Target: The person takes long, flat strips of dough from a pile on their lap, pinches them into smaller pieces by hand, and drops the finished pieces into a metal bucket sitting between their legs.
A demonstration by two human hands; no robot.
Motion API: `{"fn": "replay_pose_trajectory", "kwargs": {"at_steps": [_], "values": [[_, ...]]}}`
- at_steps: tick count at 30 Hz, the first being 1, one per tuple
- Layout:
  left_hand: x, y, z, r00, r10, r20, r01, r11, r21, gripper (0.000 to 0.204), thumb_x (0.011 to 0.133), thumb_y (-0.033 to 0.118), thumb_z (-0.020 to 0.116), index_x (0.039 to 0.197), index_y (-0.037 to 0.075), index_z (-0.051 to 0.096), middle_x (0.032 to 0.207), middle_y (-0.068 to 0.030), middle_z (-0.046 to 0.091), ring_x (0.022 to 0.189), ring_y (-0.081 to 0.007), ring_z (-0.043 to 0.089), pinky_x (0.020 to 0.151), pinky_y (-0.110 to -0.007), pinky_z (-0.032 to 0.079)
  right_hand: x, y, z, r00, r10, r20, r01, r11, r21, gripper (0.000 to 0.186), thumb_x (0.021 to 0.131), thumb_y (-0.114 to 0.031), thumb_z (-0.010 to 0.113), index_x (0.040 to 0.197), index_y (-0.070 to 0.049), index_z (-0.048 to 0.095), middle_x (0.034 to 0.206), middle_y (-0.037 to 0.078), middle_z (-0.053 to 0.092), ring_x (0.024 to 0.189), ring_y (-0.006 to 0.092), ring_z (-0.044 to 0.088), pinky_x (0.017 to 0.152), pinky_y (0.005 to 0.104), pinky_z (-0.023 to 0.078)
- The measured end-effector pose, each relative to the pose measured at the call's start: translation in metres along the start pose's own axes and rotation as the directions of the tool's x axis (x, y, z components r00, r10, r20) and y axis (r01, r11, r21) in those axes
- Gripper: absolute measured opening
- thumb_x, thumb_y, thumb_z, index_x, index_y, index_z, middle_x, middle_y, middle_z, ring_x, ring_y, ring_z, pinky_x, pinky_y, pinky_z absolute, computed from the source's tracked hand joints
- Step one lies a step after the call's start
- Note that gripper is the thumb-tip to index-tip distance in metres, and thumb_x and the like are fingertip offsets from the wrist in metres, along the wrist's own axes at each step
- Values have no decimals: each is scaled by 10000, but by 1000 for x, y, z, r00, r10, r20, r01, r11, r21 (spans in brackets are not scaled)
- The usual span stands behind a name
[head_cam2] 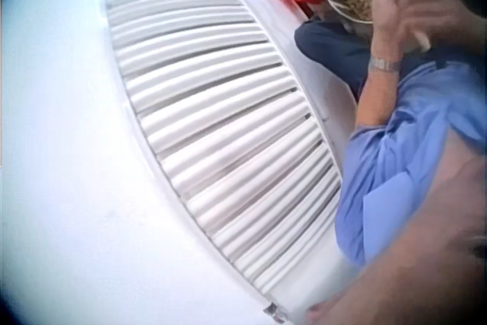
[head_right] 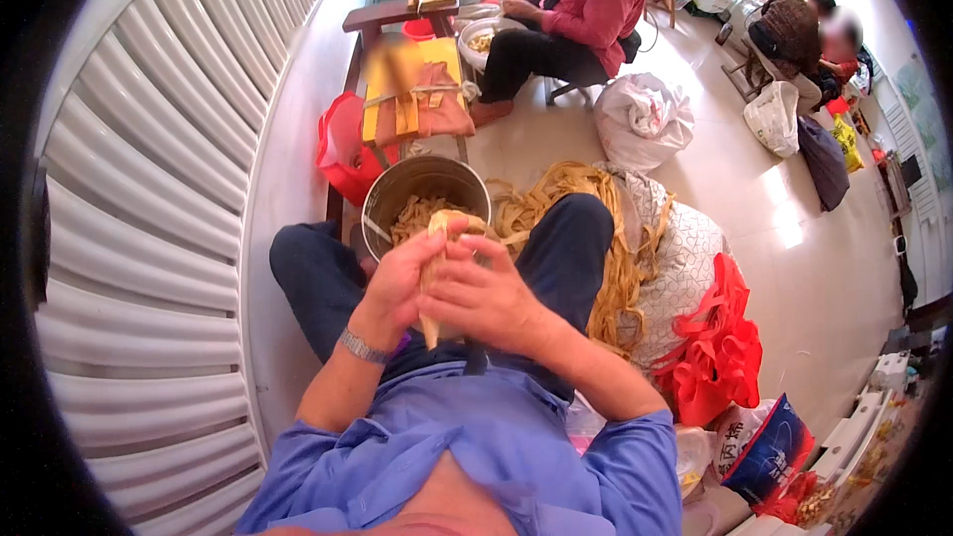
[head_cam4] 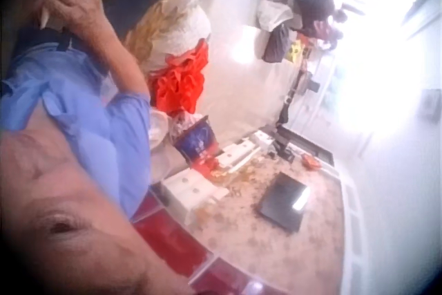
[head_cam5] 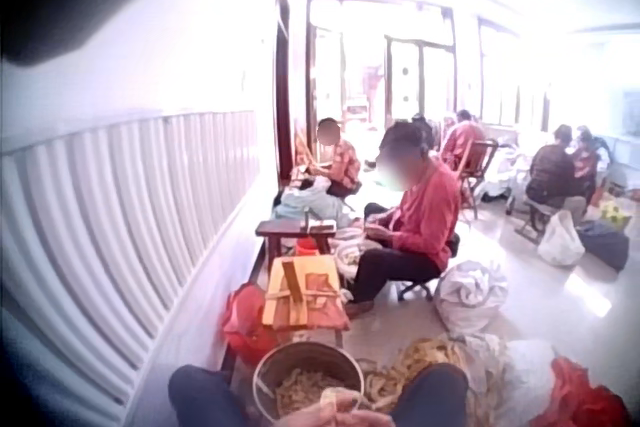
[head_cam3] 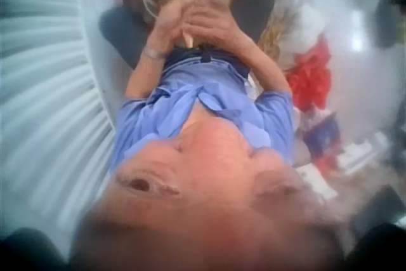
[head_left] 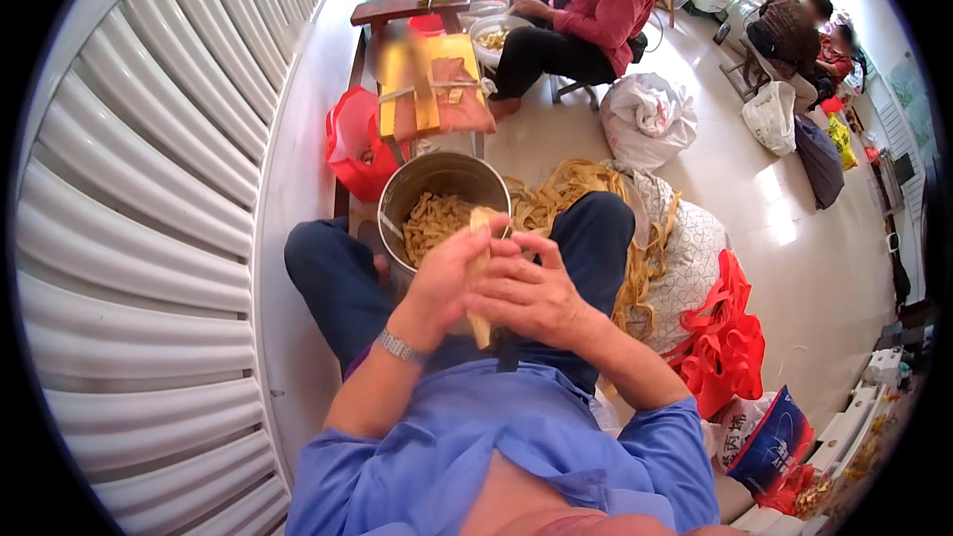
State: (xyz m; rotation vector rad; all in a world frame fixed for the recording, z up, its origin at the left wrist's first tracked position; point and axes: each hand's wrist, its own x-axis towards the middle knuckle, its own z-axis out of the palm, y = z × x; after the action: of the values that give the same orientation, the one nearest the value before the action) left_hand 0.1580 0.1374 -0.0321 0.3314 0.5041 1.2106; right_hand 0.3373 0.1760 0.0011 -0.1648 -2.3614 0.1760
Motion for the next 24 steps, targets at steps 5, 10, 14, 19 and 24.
{"fn": "replay_pose_trajectory", "kwargs": {"at_steps": [5, 10, 14, 19, 24], "values": [[-17, -7, 28, 994, -85, -74, 100, 968, 232, 350, 1039, 192, 525, 1342, 17, 528, 1146, -18, 623, 1016, -122, 649, 877, -255, 543, 5, -1, 12, 991, 109, -82, -86, 966, 245, 252, 723, -125, 724, 976, -130, 715, 907, 2, 661, 900, 202, 644, 929, 409, 449], [-31, 2, 26, 992, -24, 124, -65, 741, 668, 208, 943, 139, 548, 1087, 18, 637, 973, -35, 652, 895, -121, 641, 783, -283, 529, 11, -11, 16, 888, 455, 67, -442, 804, 397, 149, 828, -60, 739, 972, -26, 726, 891, 71, 664, 853, 230, 636, 793, 349, 498], [-31, 3, -3, 978, -200, 57, 72, 581, 811, 152, 869, 151, 593, 807, 21, 639, 762, -52, 625, 731, -156, 614, 679, -325, 505, 13, -20, 23, 771, 633, 67, -580, 657, 481, 117, 948, -97, 661, 955, 9, 709, 849, 89, 622, 794, 211, 599, 718, 312, 480], [-25, -1, -17, 962, -259, 82, -19, 235, 972, 203, 877, 203, 596, 833, 14, 657, 715, -89, 640, 677, -222, 643, 644, -378, 520, -8, -19, 38, 658, 734, 169, -720, 548, 426, 223, 1020, -146, 577, 895, 27, 642, 829, 83, 554, 750, 171, 526, 681, 296, 440], [-37, 8, -17, 976, -218, 12, 30, 185, 982, 267, 921, 254, 562, 904, 18, 686, 826, -196, 699, 758, -336, 691, 688, -421, 532, -24, -17, 49, 490, 795, 357, -841, 324, 432, 287, 1052, -212, 544, 848, -13, 587, 768, -7, 502, 713, 87, 450, 643, 259, 405]]}}
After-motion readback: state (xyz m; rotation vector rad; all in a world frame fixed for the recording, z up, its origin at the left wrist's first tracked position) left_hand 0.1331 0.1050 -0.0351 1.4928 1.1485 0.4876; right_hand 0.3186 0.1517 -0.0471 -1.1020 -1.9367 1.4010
